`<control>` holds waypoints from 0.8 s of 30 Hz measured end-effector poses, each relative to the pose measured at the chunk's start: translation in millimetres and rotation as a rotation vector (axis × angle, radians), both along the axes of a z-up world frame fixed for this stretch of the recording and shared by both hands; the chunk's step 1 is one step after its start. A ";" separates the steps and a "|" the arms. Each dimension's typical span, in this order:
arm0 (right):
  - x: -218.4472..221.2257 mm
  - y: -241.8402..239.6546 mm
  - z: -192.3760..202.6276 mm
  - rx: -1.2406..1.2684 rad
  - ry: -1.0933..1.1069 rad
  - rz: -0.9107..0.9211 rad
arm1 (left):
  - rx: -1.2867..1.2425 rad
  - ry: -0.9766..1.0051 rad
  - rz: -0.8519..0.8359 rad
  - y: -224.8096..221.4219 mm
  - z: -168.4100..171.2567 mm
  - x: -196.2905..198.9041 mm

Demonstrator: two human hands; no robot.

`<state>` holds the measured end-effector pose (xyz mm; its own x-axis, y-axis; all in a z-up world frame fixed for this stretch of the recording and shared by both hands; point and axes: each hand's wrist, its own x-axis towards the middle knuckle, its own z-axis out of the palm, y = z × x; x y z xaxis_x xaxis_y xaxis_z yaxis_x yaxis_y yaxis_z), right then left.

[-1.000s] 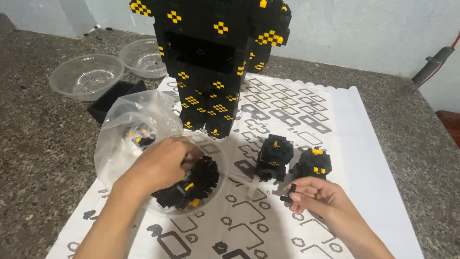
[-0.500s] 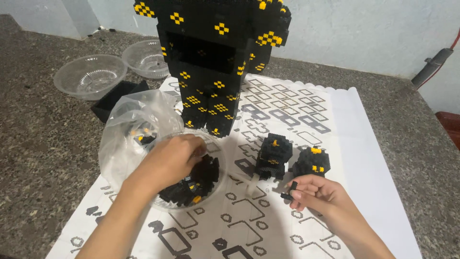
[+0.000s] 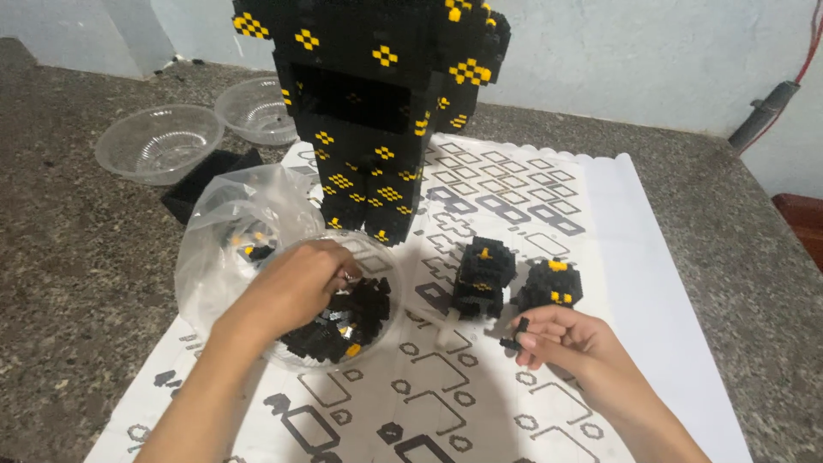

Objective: Assembling a toy model using small interlocking blocks

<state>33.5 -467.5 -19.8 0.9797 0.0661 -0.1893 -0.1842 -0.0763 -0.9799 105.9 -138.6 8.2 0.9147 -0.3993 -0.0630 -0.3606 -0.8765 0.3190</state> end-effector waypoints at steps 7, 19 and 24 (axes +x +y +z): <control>-1.6 -6.8 8.6 0.000 -0.093 0.005 | -0.204 -0.034 -0.007 19.2 15.1 -1.1; -5.5 -9.8 16.9 0.055 -0.206 0.133 | 0.067 0.180 0.288 -40.3 90.4 -57.8; -7.3 -6.7 19.1 0.043 -0.187 0.222 | -0.947 0.064 -0.305 -96.4 61.0 -82.4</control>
